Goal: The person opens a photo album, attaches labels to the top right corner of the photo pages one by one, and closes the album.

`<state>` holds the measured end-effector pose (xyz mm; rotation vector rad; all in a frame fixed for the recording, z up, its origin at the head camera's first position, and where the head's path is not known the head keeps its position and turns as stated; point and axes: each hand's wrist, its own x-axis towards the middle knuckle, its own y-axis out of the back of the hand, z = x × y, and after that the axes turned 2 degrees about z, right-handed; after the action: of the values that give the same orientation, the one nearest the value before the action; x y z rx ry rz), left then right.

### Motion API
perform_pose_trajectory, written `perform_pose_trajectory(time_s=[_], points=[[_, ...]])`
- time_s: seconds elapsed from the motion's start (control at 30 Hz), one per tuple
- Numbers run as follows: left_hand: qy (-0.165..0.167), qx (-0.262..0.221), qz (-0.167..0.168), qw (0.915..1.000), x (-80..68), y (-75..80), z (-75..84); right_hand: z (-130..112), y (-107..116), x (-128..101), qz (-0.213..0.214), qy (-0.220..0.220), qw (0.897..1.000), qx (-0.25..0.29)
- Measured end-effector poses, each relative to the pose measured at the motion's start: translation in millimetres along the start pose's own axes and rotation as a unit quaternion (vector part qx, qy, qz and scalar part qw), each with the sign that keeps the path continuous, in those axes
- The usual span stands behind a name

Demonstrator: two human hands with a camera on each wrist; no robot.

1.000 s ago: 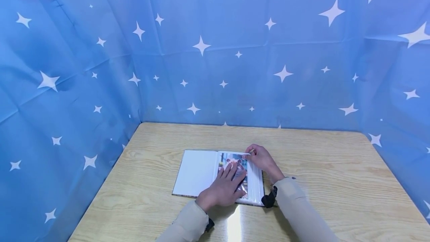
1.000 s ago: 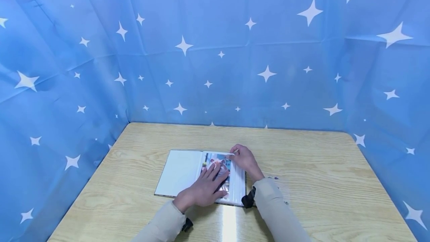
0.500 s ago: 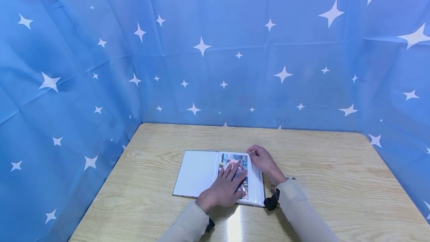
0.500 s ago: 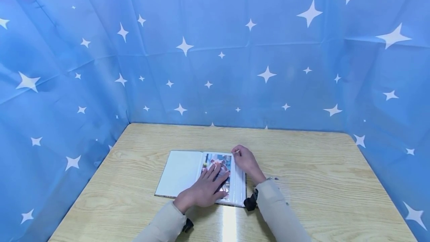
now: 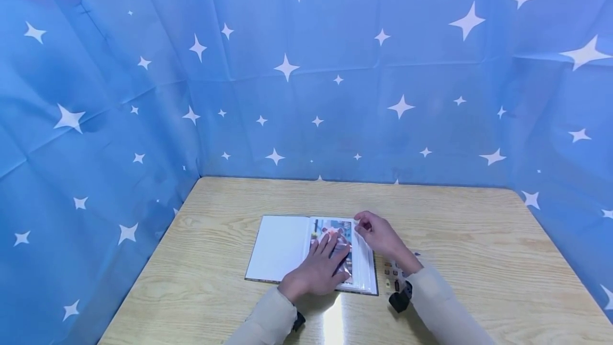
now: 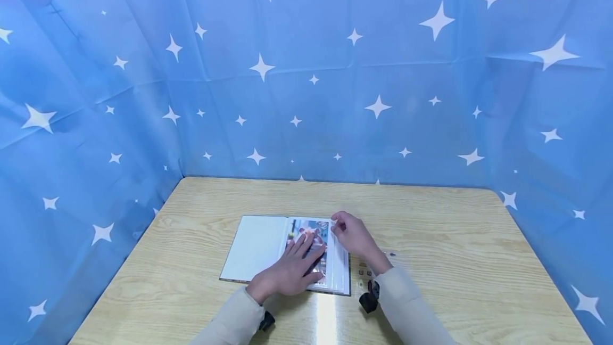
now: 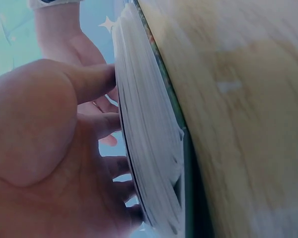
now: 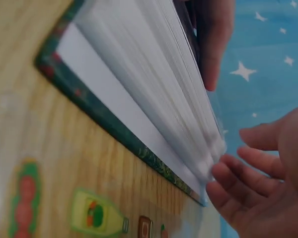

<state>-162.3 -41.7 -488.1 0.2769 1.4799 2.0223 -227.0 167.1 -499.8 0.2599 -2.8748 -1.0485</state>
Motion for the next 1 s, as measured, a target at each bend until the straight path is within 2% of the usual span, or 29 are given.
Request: perform_pose_trajectory(time_s=[0.33,0.47,0.57,0.83,1.0], points=[[-0.009,-0.033,0.013,0.9993,-1.5,2.2,-3.8,2.9,-5.5,-15.5,-0.001,0.047,0.996,-0.074],[-0.012,-0.03,0.018,0.9993,-2.9,2.9,-6.5,4.1,-8.1,-18.6,-0.01,0.1,0.988,-0.118],[-0.014,-0.029,0.014,0.9994,-4.2,3.7,-8.2,4.1,-9.1,-19.3,-0.011,0.119,0.982,-0.145],[-0.024,-0.007,0.016,0.9996,-7.5,5.8,-9.3,0.9,-6.3,-20.1,-0.022,0.087,0.986,-0.138],[-0.035,-0.021,0.019,0.999,-7.7,7.8,-10.2,1.3,-4.8,-20.9,-0.027,0.068,0.989,-0.13]])
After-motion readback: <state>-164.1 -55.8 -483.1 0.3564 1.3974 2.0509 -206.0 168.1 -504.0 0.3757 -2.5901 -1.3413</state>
